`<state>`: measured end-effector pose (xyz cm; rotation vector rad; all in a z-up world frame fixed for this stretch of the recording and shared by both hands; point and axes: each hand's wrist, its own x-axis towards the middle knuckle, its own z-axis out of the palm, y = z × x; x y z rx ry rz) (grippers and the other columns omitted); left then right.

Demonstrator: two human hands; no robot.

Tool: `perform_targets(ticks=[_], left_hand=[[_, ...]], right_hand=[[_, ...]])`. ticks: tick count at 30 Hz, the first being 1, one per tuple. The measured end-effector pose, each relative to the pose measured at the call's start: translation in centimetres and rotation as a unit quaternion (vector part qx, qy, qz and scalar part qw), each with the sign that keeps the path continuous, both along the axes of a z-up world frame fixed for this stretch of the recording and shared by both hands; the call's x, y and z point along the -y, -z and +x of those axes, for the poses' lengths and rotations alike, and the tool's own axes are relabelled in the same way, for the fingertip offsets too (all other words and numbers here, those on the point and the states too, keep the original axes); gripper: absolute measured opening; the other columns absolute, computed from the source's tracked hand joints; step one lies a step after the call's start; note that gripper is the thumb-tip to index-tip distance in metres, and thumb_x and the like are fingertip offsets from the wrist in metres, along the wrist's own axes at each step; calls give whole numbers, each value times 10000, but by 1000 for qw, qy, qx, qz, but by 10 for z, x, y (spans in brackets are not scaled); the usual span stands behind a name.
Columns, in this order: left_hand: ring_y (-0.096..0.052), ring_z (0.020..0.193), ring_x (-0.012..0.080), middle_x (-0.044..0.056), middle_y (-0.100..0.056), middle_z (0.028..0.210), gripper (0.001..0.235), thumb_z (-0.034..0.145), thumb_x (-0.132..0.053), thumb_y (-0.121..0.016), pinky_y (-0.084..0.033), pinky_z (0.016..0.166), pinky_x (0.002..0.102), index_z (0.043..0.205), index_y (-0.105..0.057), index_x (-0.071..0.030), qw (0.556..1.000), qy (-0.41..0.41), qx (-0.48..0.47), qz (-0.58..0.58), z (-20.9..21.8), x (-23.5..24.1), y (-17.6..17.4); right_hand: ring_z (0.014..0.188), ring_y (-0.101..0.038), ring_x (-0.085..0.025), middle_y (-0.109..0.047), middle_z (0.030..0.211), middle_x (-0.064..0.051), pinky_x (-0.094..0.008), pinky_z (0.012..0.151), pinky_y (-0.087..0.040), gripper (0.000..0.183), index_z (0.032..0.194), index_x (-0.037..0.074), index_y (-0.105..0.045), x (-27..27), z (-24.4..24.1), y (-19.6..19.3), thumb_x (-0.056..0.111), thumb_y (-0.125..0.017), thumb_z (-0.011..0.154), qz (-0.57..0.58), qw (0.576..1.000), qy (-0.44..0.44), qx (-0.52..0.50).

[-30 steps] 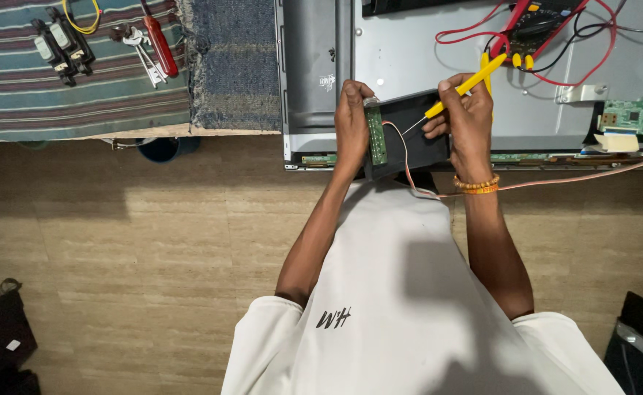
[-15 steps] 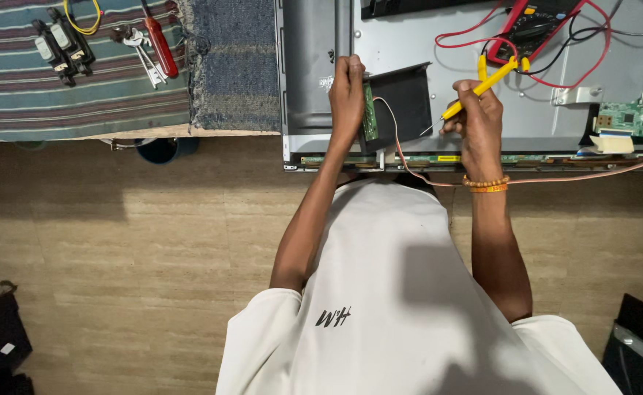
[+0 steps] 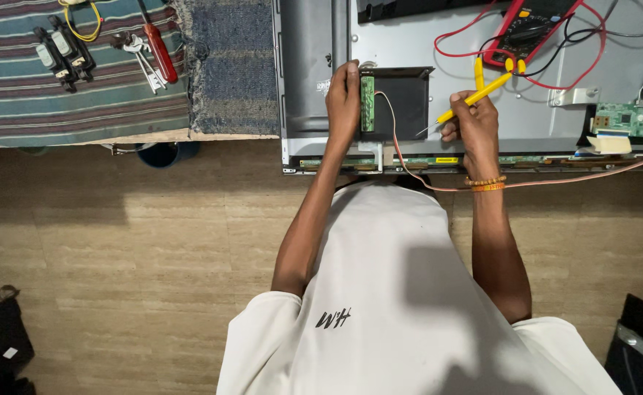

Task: The person is working on a disassembled television, using a multimeter to test a small circuit board. They connect the multimeter probes to various points on the board, likely checking for continuity or voltage.

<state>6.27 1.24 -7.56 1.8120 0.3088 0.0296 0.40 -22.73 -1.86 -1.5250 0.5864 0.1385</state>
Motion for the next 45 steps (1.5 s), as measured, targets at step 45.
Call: perform_targets(ticks=[45], left_hand=[[-631,1298,343,132,-502,1511,499,1100,-519,-483,-603,1058,443,1468,-515,-183,831,239,389,-317,-21,30,-239]], right_hand=[[891,-651,-362,-650,947,-136,-479,777,-512,197,1043,37,-658,46,-13,27,84,-765,884,-524,837,-40,156]])
